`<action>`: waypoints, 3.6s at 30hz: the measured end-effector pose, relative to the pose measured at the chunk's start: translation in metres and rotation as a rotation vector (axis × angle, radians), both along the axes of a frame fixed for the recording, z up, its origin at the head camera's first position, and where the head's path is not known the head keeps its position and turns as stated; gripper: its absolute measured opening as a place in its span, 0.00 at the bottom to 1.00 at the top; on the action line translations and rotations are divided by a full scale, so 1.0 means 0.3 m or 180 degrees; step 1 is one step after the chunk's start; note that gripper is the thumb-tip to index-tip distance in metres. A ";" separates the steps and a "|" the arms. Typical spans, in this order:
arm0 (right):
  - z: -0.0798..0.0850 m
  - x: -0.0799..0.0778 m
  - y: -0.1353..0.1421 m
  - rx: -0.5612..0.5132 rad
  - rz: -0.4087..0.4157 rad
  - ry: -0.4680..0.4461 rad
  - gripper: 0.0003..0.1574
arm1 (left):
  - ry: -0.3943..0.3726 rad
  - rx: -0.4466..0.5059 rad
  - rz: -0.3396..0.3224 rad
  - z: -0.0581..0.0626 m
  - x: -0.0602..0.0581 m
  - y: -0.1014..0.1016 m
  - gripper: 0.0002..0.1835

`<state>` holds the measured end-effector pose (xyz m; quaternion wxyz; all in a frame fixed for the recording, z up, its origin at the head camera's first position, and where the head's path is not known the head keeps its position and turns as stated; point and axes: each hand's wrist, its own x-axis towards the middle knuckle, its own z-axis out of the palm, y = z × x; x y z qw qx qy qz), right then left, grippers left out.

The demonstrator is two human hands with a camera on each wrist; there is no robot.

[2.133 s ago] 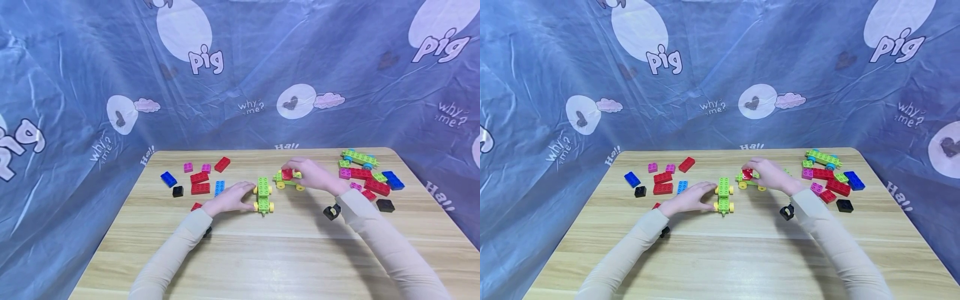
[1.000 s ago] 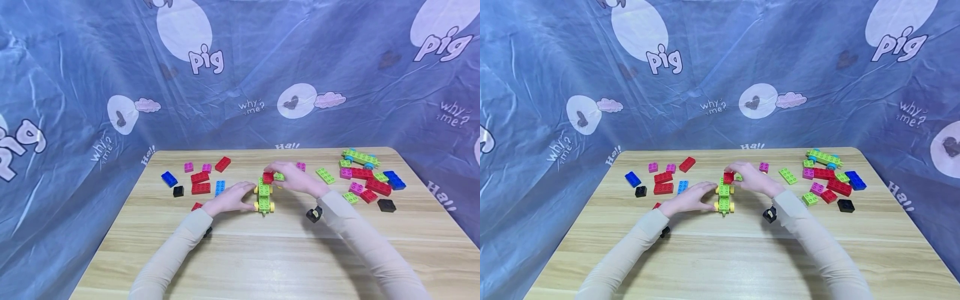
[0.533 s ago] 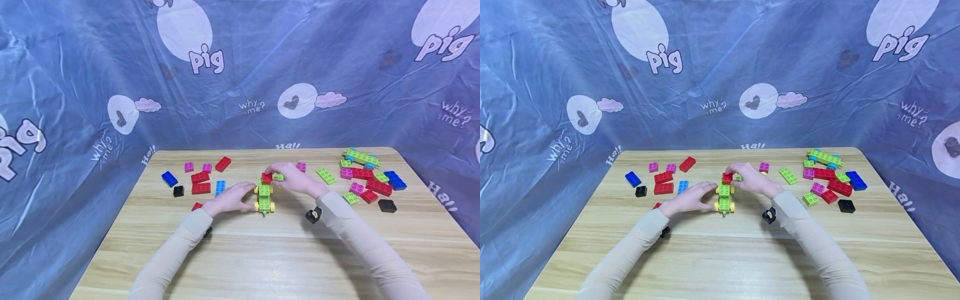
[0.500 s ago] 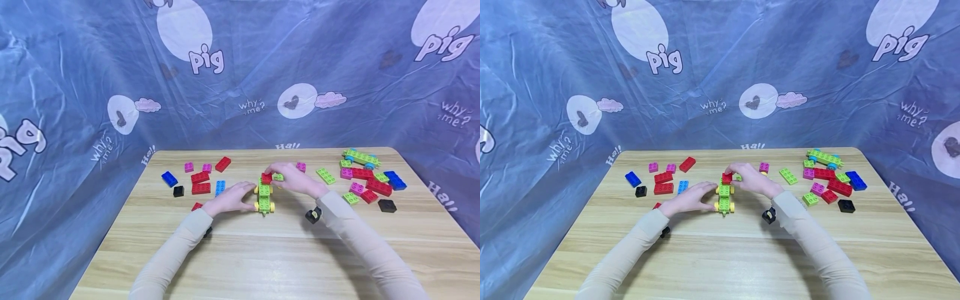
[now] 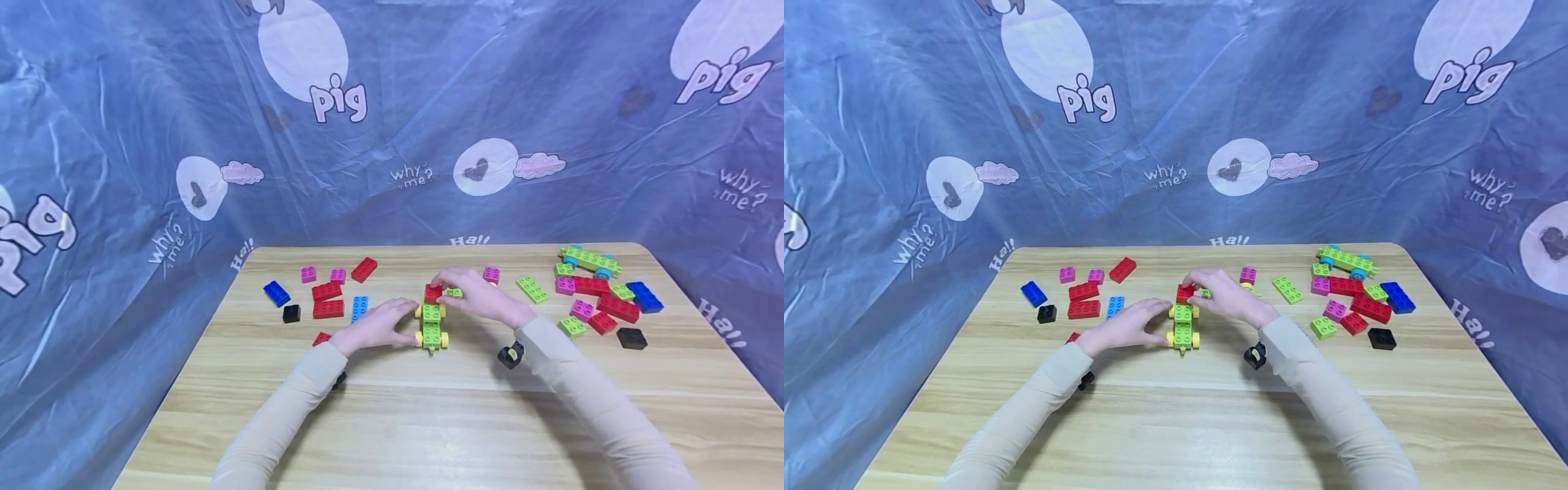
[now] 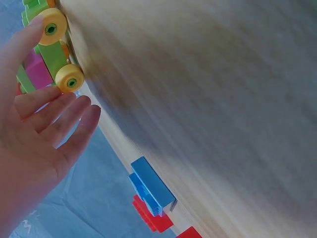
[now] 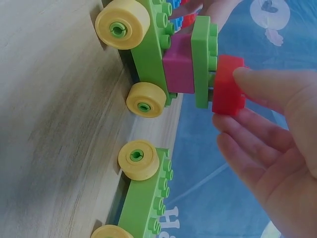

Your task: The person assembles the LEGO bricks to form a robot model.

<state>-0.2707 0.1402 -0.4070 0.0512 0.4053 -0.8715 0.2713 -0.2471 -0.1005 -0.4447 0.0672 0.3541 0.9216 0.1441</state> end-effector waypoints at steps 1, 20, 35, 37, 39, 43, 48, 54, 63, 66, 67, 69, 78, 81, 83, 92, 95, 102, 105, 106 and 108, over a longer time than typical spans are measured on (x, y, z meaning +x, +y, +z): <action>0.000 0.001 -0.001 0.0004 -0.0007 0.0009 0.16 | 0.0000 0.0001 0.0002 0.000 0.000 0.000 0.44; 0.001 0.008 -0.016 0.0079 -0.0203 -0.0092 0.19 | -0.0125 0.0087 0.0020 0.005 0.003 -0.001 0.44; 0.004 0.013 -0.015 0.0126 -0.0190 -0.0024 0.19 | -0.0481 0.0704 0.0339 0.022 -0.034 0.026 0.41; 0.002 0.012 -0.013 0.0117 -0.0168 0.0014 0.19 | -0.0517 0.0759 0.0362 0.028 -0.036 0.033 0.41; 0.001 0.012 -0.010 0.0100 -0.0146 0.0049 0.19 | -0.0521 0.0787 0.0366 0.031 -0.038 0.038 0.41; 0.000 0.014 -0.007 0.0048 -0.0108 0.0089 0.19 | -0.0486 0.0804 0.0336 0.027 -0.046 0.042 0.40; 0.001 0.016 -0.005 -0.0013 -0.0074 0.0123 0.18 | -0.0530 0.0832 0.0312 0.028 -0.048 0.041 0.40; -0.003 0.013 -0.004 0.0001 -0.0093 0.0102 0.17 | -0.0689 0.0942 0.0322 0.038 -0.046 0.041 0.38; -0.002 0.017 -0.011 0.0024 -0.0157 0.0044 0.18 | -0.0786 0.0978 0.0343 0.036 -0.050 0.042 0.38; -0.002 0.017 -0.012 0.0051 -0.0188 0.0050 0.17 | -0.0814 0.1017 0.0348 0.031 -0.054 0.043 0.38; -0.002 0.016 -0.012 0.0050 -0.0197 0.0049 0.17 | -0.0828 0.1041 0.0341 0.029 -0.055 0.043 0.37; -0.005 0.016 -0.011 0.0052 -0.0220 0.0035 0.18 | -0.0871 0.1092 0.0325 0.025 -0.058 0.044 0.36; -0.011 0.019 -0.015 0.0022 -0.0288 0.0056 0.17 | -0.0995 0.1269 0.0253 0.011 -0.066 0.048 0.33; -0.007 0.025 -0.019 0.0022 -0.0302 0.0087 0.18 | -0.0989 0.1265 0.0251 0.010 -0.065 0.047 0.33; -0.004 0.028 -0.021 0.0018 -0.0310 0.0079 0.19 | -0.0998 0.1268 0.0252 0.011 -0.063 0.046 0.33; 0.004 0.028 -0.024 0.0117 -0.0382 0.0054 0.20 | -0.1011 0.1265 0.0269 0.018 -0.058 0.048 0.33; 0.002 0.026 -0.024 0.0131 -0.0404 0.0059 0.21 | -0.1016 0.1271 0.0257 0.018 -0.059 0.049 0.32; -0.004 0.021 -0.024 0.0092 -0.0366 0.0092 0.20 | -0.1017 0.1268 0.0254 0.025 -0.055 0.051 0.32; -0.002 0.021 -0.027 0.0079 -0.0333 0.0071 0.20 | -0.1025 0.1273 0.0265 0.026 -0.055 0.051 0.33; -0.001 0.022 -0.029 0.0079 -0.0329 0.0061 0.20 | -0.1025 0.1275 0.0265 0.026 -0.055 0.051 0.34; 0.000 0.022 -0.030 0.0078 -0.0329 0.0038 0.20 | -0.1013 0.1269 0.0269 0.024 -0.056 0.052 0.34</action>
